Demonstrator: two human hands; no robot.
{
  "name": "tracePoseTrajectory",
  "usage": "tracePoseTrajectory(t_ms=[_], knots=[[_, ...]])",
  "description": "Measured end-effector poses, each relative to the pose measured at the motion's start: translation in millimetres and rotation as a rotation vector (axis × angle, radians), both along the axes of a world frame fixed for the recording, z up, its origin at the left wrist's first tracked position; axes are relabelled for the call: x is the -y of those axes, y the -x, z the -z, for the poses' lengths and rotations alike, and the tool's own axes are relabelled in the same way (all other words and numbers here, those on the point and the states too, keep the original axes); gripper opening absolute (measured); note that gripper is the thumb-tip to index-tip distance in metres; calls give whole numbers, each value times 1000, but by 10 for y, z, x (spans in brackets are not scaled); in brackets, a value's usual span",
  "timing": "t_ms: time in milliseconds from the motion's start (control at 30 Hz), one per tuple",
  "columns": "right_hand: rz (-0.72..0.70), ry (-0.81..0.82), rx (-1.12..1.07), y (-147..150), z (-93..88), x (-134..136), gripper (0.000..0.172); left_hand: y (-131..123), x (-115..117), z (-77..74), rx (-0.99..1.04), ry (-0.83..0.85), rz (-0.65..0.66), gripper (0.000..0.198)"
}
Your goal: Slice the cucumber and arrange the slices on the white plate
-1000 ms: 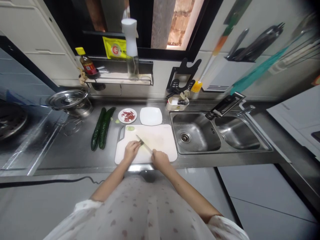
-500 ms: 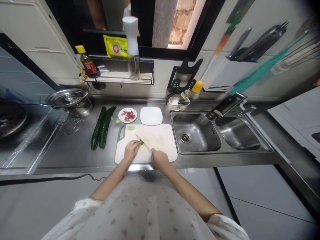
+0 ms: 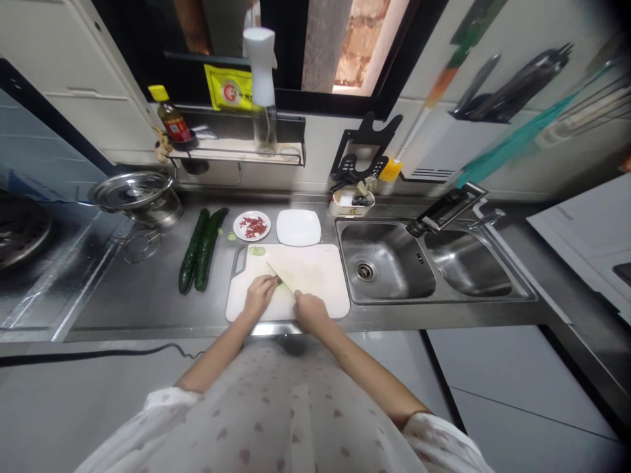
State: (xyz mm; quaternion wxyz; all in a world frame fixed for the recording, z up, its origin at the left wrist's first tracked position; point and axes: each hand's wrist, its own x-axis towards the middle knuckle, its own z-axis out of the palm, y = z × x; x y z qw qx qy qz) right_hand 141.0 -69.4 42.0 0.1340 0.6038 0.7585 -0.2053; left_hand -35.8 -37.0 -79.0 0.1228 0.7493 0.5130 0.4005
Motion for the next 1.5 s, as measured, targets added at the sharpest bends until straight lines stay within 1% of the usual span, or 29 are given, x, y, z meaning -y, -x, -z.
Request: tracePoseTrajectory(t_ms=[200, 467, 633, 833, 1000, 1200, 1333, 1500], knots=[[-30, -1, -6, 50, -23, -56, 27, 0, -2, -2, 7, -3, 3, 21], [-28, -44, -37, 125, 42, -143, 30, -3, 12, -15, 6, 2, 20, 20], [-28, -34, -39, 96, 46, -117, 30, -3, 12, -8, 6, -20, 20, 19], [-36, -29, -34, 68, 42, -98, 28, -3, 6, 4, 8, -7, 7, 19], [-33, -31, -46, 126, 86, -187, 28, 2, -1, 14, 18, -1, 14, 20], [-35, -45, -85, 184, 152, -292, 31, -4, 4, -14, 22, -3, 18, 20], [-40, -52, -77, 167, 148, -269, 31, -5, 2, -18, 36, 11, 21, 20], [-48, -2, -39, 99, 87, -189, 30, 3, -8, 24, 51, 24, 20, 21]])
